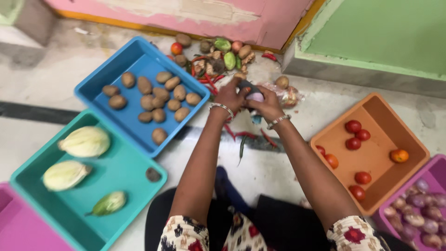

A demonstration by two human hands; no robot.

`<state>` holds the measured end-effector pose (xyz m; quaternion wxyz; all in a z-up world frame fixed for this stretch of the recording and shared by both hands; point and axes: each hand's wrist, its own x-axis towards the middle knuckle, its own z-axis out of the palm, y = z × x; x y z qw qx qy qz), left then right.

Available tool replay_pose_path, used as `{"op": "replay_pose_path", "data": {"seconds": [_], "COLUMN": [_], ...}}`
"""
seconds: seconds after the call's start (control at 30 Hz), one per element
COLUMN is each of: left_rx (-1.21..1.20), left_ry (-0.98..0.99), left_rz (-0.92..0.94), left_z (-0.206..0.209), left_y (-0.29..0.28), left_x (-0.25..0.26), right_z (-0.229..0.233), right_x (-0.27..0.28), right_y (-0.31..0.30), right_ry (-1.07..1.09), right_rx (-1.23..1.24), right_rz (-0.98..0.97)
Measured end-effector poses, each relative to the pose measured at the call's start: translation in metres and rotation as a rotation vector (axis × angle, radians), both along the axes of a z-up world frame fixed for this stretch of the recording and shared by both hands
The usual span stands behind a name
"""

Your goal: The person sits on the floor and peels several vegetables using a handheld peeler. They peel a cabbage, a green gourd, and multiple potatoes, placing the peeled items into a teal tray. The peeled skins fall onto the floor.

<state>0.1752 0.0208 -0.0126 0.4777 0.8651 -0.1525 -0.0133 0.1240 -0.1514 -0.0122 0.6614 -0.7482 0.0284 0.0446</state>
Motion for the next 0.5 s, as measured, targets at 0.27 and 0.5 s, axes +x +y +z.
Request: {"op": "replay_pose_path", "data": {"seconds": [0.27,0.5], "left_rx": [0.517,0.636], "left_ry": [-0.420,-0.206], "left_rz": [0.211,0.069], "left_z": [-0.097,-0.131], "left_y": [-0.005,0.007], "left_x": [0.184,0.198], "right_z": [-0.091,-0.156], "right_x": [0.181,0.195], "right_y": [0.031,0.043], "right_ry": [-0.672,-0.578], "right_rx": [-0.739,-0.984], "right_rz": [-0.025,-0.112]}}
